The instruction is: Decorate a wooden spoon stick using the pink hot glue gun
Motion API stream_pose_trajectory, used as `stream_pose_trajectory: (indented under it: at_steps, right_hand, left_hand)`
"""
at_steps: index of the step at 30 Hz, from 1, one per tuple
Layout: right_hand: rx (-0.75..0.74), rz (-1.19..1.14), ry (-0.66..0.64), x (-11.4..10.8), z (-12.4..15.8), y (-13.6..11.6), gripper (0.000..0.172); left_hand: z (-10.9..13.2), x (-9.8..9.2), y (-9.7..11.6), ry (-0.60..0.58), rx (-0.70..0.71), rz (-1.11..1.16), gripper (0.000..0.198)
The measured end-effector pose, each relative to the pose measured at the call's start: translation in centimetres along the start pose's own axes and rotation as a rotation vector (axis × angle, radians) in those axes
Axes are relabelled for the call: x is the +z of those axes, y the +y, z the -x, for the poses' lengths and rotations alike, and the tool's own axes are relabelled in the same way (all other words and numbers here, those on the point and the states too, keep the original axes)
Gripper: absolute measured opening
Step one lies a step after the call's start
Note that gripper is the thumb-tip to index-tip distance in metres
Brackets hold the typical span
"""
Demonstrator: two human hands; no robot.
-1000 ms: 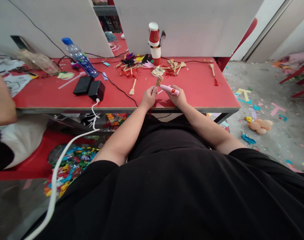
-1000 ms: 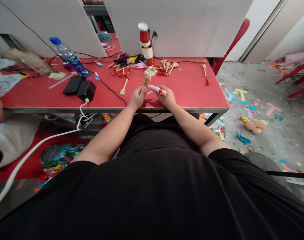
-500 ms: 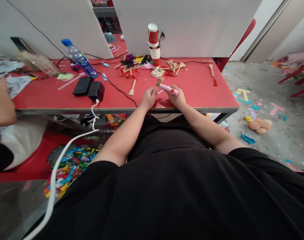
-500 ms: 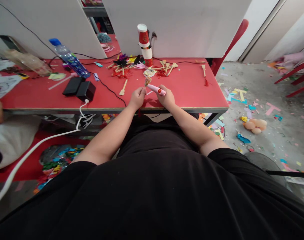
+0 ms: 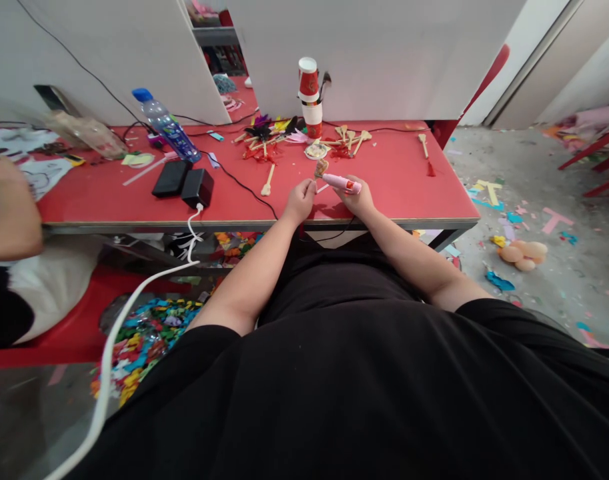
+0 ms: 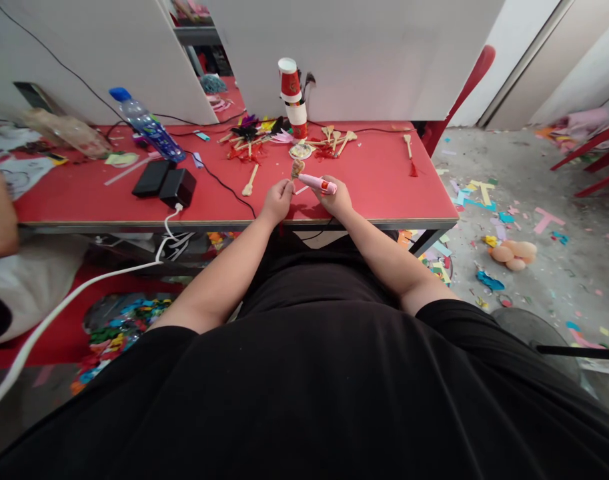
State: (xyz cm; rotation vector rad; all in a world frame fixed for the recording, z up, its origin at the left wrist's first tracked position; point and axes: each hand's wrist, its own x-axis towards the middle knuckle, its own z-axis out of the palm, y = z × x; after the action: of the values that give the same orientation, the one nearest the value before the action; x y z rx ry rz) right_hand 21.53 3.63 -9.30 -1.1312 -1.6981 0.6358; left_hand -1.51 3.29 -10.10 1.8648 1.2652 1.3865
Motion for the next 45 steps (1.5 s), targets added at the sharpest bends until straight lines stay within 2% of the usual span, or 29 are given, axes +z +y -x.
stream_pose_trajectory:
  at_steps: [5, 11, 20, 34, 39, 45]
  right_hand:
    - [0.017, -0.043, 0.029, -0.3, 0.4, -0.4, 0.037]
    - [-0.034, -0.082, 0.025, -0.2, 0.8, -0.6, 0.045]
    - [-0.043, -0.079, 0.016, -0.2, 0.6, 0.1, 0.04]
    - [0.029, -0.021, -0.03, -0.6, 1.0, -1.7, 0.034]
    - [0.014, -0.035, 0.021, -0.4, 1.0, -1.7, 0.028]
    - [0.03, -0.023, -0.005, -0.4, 1.0, -1.8, 0.032]
  left_hand:
    - [0.0, -0.3, 0.4, -0.012, -0.041, 0.036, 0.052]
    - [0.2, -0.3, 0.5, -0.021, -0.033, 0.043, 0.057]
    - [0.2, -0.2, 0.3, -0.013, -0.014, 0.075, 0.062]
    - [0.4, -0.3, 1.1, -0.01, -0.046, 0.039, 0.054]
    - [0.3, -0.4, 1.1, -0.016, -0.037, 0.01, 0.053]
    - [0.2, -0.4, 1.1, -0.011, -0.032, 0.005, 0.059]
